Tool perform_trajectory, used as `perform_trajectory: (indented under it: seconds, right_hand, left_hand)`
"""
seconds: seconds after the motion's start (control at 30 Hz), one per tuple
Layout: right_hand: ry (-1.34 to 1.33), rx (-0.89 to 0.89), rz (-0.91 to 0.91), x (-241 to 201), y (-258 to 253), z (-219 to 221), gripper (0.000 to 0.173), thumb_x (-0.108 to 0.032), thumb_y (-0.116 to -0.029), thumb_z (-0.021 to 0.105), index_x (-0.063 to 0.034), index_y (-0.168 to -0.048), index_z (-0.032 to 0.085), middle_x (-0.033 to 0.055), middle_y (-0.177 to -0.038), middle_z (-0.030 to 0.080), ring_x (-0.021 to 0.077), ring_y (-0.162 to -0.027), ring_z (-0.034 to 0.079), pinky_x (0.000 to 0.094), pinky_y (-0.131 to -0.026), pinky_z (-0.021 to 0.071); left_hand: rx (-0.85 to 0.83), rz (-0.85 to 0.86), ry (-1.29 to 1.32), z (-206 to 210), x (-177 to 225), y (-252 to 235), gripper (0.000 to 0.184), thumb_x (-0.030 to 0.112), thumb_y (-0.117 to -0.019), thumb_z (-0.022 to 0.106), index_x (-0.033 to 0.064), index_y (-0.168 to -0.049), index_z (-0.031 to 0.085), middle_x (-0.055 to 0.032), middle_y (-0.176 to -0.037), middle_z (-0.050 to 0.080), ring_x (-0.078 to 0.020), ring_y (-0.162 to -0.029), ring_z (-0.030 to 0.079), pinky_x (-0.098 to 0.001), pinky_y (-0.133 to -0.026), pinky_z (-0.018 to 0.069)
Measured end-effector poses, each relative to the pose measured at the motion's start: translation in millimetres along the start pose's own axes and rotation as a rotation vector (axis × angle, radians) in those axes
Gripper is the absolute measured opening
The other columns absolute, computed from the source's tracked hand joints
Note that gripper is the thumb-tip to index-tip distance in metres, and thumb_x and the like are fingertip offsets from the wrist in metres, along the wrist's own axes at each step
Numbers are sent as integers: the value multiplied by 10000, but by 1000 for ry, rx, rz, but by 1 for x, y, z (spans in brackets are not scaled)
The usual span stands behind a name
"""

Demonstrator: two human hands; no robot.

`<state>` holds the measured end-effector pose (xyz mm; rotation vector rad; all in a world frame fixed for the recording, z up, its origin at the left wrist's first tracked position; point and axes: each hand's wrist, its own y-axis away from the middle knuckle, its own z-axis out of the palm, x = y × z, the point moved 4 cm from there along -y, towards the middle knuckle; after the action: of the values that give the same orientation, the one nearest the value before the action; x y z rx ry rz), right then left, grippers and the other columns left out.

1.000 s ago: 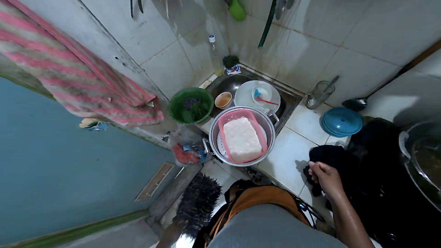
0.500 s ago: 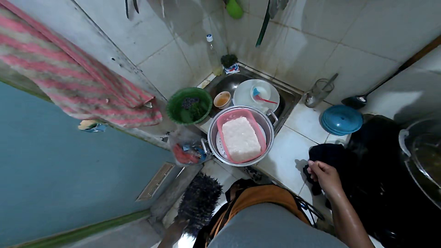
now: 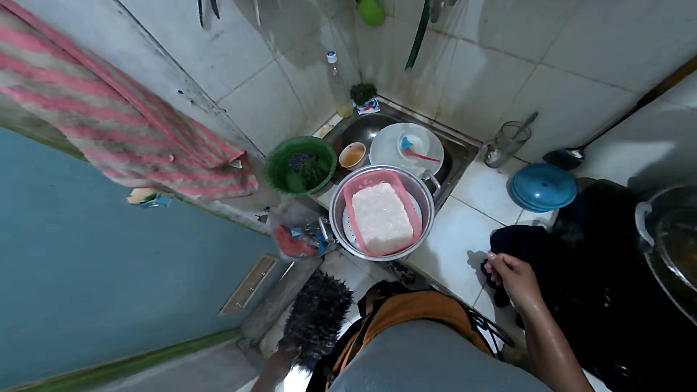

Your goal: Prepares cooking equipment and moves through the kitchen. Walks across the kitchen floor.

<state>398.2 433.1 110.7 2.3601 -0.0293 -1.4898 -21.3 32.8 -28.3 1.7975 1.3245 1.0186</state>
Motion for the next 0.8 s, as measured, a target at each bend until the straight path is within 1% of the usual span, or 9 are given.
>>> perform_trajectory:
  seconds: [0.1, 0.23, 0.4, 0.7, 0.8]
  right_hand:
    - [-8, 0, -4, 1, -1, 1, 314, -191, -1073, 533, -34, -820, 633, -13, -744, 650, 9, -584, 561, 173, -554, 477]
    - [-11, -10, -10, 1, -1, 1, 308, -194, -1072, 535, -24, -840, 648, -7, -748, 652, 18, -591, 569, 183, -563, 489]
    - [-8, -14, -13, 1, -2, 1, 311, -191, -1073, 533, -27, -833, 642, -2, -754, 654, 17, -595, 571, 183, -567, 490]
    - [-8, -8, -3, 0, -2, 2, 309, -190, -1072, 537, -35, -827, 647, -7, -753, 657, 17, -597, 577, 179, -565, 492]
    - [-7, -7, -5, -1, -2, 2, 313, -194, -1073, 537, -36, -824, 643, -6, -752, 660, 17, -596, 578, 176, -562, 488]
  left_hand:
    - [-1, -2, 11, 0, -3, -1, 434, 257, -1081, 526, -18, -1416, 542, -277, -1447, 532, -422, -1388, 473, -562, -1163, 338]
    - [-8, -2, 14, 1, 1, 3, 438, 240, -1085, 518, -41, -1421, 525, -286, -1451, 523, -422, -1395, 464, -558, -1170, 326]
    - [3, -8, 20, 1, 0, 0, 439, 254, -1077, 536, -24, -1418, 537, -281, -1439, 536, -423, -1386, 475, -560, -1160, 342]
    - [-2, -8, 24, 2, -3, -3, 436, 255, -1079, 532, -26, -1413, 540, -282, -1438, 536, -424, -1385, 475, -562, -1158, 344]
    - [-7, -8, 24, 3, -3, -4, 441, 263, -1081, 527, -13, -1425, 534, -272, -1449, 531, -415, -1392, 471, -557, -1164, 337]
